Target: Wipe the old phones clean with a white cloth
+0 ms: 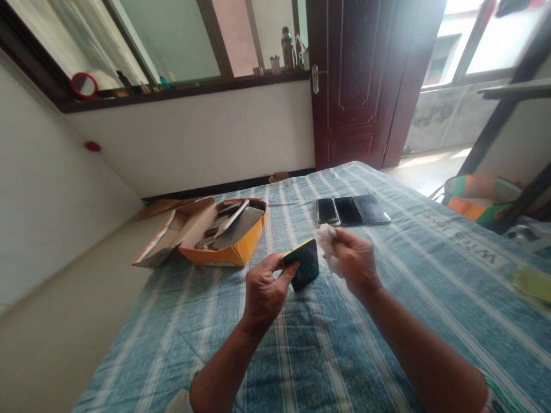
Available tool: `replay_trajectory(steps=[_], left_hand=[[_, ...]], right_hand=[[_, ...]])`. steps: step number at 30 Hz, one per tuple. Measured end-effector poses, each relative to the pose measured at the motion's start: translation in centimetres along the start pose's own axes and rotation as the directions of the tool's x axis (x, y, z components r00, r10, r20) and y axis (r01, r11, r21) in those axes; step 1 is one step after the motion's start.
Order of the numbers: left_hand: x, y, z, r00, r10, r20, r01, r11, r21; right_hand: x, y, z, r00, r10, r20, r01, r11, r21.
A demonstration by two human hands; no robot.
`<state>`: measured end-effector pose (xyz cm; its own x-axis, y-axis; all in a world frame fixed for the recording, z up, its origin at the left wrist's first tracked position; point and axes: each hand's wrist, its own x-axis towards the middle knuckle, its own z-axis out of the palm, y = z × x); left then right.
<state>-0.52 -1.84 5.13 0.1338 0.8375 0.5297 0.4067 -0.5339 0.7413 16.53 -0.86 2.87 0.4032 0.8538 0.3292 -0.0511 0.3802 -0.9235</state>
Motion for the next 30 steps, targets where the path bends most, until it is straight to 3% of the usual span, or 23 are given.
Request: replay_trajectory(steps=[2,4,9,14,18,21,24,27,30], left_hand=[[0.0,0.0,0.0,1.000,0.002,-0.001,-0.002,1.000,0.004],[0.0,-0.1,-0.1,1.000,0.007,-0.003,-0.007,1.000,0.010],[0.1,-0.2,-0.2,1.000,-0.015,-0.002,0.015,1.000,-0.006],[0.8,-0.9,0.3,0.998,-0.069,-0.006,0.068,0.994,-0.086],[2.0,-1.4,1.5,0.995,-0.098,0.016,0.099,0.978,-0.186],[2.5,-1.7,2.1,0.992,-0.111,0.064,0.121,0.974,-0.189],[2.6,-2.1,2.2,0.990,-0.093,0.106,0.106,0.986,-0.125],[2.4,-2.6,1.8,0.991,-0.066,0.112,0.076,0.994,-0.079],[2.2,-3.1,1.4,0.987,-0.076,0.144,0.084,0.995,-0.050]], right_hand=[[0.0,0.0,-0.1,0.995,0.105,-0.004,-0.104,0.993,0.053],[-0.3,-0.3,0.0,0.991,0.116,0.071,-0.120,0.991,0.056],[-1.1,-1.2,0.5,0.964,-0.038,0.262,0.042,0.999,-0.009],[-0.2,-1.1,0.5,0.958,-0.058,0.282,0.073,0.996,-0.042],[1.4,-1.7,0.0,0.945,-0.172,0.276,0.224,0.960,-0.167],[2.2,-2.7,-0.4,0.900,-0.278,0.335,0.380,0.877,-0.293],[2.3,-3.1,-0.3,0.826,-0.353,0.440,0.536,0.735,-0.416],[1.7,-2.4,0.3,0.764,-0.353,0.540,0.630,0.590,-0.505],[0.8,-1.1,1.1,0.739,-0.311,0.598,0.660,0.514,-0.548]])
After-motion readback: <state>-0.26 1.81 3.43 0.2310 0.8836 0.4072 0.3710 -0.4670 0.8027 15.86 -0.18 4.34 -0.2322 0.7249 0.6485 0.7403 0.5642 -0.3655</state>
